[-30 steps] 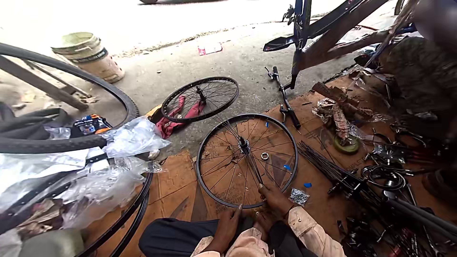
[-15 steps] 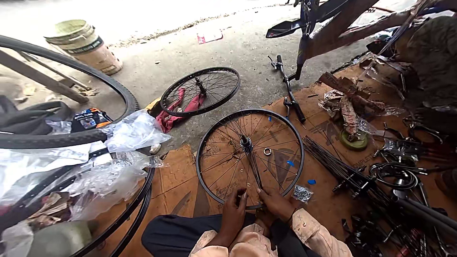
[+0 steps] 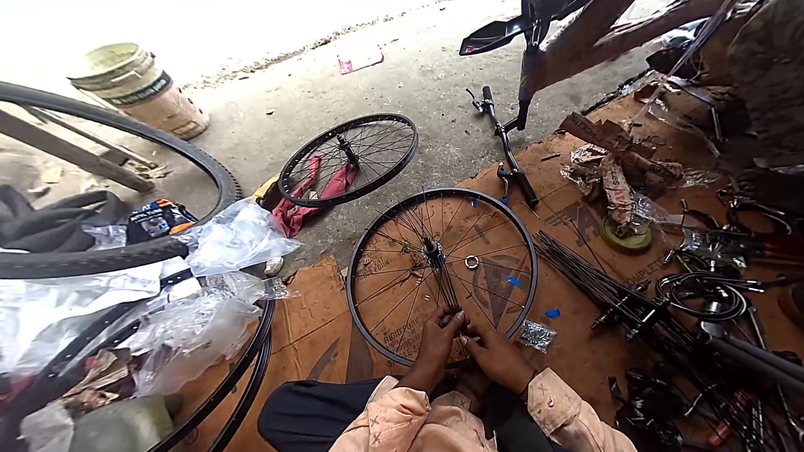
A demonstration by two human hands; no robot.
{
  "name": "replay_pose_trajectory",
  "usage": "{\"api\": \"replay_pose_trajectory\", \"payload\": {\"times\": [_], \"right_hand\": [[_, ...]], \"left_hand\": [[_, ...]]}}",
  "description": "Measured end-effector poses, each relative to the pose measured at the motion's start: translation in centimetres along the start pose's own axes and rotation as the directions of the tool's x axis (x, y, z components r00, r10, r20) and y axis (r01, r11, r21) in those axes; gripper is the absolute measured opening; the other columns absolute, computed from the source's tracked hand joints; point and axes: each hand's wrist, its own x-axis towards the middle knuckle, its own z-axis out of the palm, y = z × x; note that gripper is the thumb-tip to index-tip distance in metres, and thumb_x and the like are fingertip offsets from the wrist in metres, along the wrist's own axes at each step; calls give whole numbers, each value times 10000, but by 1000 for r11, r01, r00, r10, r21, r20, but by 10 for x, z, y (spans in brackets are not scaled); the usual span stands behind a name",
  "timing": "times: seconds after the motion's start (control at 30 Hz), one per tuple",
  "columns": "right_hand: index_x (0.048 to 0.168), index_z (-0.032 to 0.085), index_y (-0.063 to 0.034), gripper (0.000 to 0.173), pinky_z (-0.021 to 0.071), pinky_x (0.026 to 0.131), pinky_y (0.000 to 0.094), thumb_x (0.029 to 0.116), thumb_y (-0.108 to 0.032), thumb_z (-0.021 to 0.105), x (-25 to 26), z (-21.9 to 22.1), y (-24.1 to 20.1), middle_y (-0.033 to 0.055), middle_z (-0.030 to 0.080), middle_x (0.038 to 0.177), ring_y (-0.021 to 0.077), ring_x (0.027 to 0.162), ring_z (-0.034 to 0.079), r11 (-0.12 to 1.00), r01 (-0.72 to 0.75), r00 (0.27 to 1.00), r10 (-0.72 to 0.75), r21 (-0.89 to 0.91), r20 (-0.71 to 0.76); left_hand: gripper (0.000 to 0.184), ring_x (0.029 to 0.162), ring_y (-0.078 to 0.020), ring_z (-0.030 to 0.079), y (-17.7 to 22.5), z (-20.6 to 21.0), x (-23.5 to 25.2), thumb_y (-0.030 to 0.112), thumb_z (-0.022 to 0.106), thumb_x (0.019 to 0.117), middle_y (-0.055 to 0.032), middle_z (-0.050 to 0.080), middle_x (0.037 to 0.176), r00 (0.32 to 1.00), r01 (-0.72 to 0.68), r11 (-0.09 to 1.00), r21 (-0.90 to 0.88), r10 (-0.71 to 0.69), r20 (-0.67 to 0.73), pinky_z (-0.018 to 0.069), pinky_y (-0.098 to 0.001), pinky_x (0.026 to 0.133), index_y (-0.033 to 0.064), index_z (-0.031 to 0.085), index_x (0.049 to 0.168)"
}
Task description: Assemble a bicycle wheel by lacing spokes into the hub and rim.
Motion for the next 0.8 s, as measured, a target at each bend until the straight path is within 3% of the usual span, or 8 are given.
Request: {"api": "replay_pose_trajectory", "payload": {"times": [0.1, 0.17, 0.3, 0.4, 0.53, 0.67, 0.8], "right_hand": [[1220, 680, -115, 399, 551, 923, 475, 1051, -425, 492, 5, -14, -7, 78, 716, 1102, 220, 998, 698, 1000, -17, 985, 14, -18, -173], [1238, 669, -111, 348, 560, 879, 457, 1053, -370, 529, 15, -20, -13, 72, 711, 1067, 211, 945, 695, 999, 8, 973, 1, 37, -229], [1380, 594, -82, 415, 574, 916, 450, 1033, -310, 604, 47, -18, -20, 101, 705, 1196, 213, 1010, 708, 972, 95, 978, -51, 217, -203], [1299, 663, -112, 317, 579, 860, 438, 1004, -223, 638, 61, -13, -29, 64, 746, 1056, 185, 908, 716, 965, 111, 965, -47, 237, -260], [1226, 697, -124, 265, 583, 765, 403, 975, -208, 686, 66, -16, -29, 34, 748, 923, 157, 784, 703, 965, 104, 963, -37, 241, -267], [1225, 705, -126, 260, 568, 722, 381, 972, -186, 696, 66, -20, -26, 48, 728, 876, 156, 726, 673, 958, 103, 964, -30, 267, -263], [1214, 708, -113, 241, 571, 706, 412, 1005, -156, 596, 66, -32, -20, 79, 713, 923, 192, 743, 668, 957, 90, 948, 2, 275, -318]], "left_hand": [[176, 815, -210, 713, -2, -3, 2, 74, 659, 998, -160, 729, 899, 1000, 5, 1000, -6, -5, -10, 588, -320, 796, -58, 636, 1112], [162, 803, -209, 707, -2, -3, 3, 72, 649, 1004, -163, 728, 898, 1000, 18, 1000, -11, -18, -2, 582, -314, 786, -58, 632, 1098], [156, 757, -193, 692, -1, 2, 5, 75, 611, 1026, -148, 711, 863, 1000, 26, 1000, 16, -26, 11, 592, -318, 750, -64, 637, 1089], [156, 720, -175, 684, 2, 4, 4, 83, 606, 1029, -134, 705, 836, 999, 35, 999, 32, -36, 19, 591, -304, 720, -62, 641, 1074], [193, 754, -197, 712, 5, 0, 4, 110, 604, 1037, -156, 728, 879, 998, 55, 998, 17, -55, 34, 607, -320, 742, -70, 646, 1095], [206, 752, -199, 714, 5, -1, 5, 114, 596, 1042, -170, 733, 886, 995, 88, 996, -11, -88, 41, 599, -309, 731, -78, 636, 1106], [227, 790, -212, 740, 6, -1, 3, 124, 585, 1050, -190, 750, 912, 992, 115, 993, 1, -115, 52, 600, -309, 757, -81, 612, 1144]]}}
